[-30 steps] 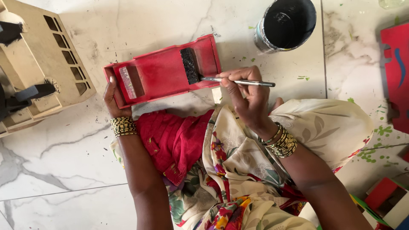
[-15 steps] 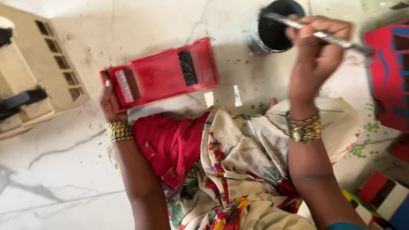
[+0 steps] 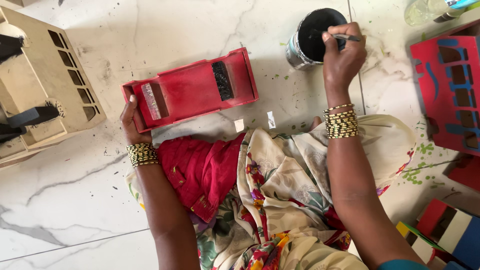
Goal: The person sits on the floor painting a red wooden toy truck with black paint using a brush. They hold the toy steady with one hand, dip the brush into a paint can, and apply black paint to the truck's wheels, chassis and side panels, rotating the toy to reach different surfaces.
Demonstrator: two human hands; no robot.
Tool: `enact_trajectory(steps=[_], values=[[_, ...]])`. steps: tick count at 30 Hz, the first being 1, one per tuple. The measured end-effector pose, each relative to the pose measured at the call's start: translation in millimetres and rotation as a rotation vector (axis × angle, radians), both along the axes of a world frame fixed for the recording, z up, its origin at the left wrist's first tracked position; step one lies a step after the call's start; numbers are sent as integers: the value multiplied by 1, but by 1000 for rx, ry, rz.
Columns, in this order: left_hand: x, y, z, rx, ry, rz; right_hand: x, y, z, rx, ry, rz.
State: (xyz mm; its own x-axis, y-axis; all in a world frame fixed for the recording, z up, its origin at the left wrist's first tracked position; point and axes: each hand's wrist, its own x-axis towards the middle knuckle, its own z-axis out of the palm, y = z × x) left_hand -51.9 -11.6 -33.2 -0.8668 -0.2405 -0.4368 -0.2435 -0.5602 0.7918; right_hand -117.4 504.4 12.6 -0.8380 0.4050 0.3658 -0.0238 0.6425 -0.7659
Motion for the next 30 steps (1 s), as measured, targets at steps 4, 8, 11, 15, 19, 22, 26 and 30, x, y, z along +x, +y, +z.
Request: enact_trajectory(steps=[4,8,11,15,19,22,26,30], values=[[1,0,1,26,15,-15,-2,-5,-8,112,-19,24],[3,-2,0,16,26,-8,3,-5,0,111,8,27],[3,-4,0,15,21,-11,12,-2,14,141,136,-15],[5,-4,1,36,51,-36,28,-4,26,-254,150,4],[8,-2,10,25,26,-40,41,-11,30,-393,263,66],[14,0,17,23,45,-49,53,-13,32,-387,316,57],[23,0,18,37,136,-29,69,-15,33,-459,283,14],[35,-2,23,-54,120,24,86,-19,29,-414,234,8]])
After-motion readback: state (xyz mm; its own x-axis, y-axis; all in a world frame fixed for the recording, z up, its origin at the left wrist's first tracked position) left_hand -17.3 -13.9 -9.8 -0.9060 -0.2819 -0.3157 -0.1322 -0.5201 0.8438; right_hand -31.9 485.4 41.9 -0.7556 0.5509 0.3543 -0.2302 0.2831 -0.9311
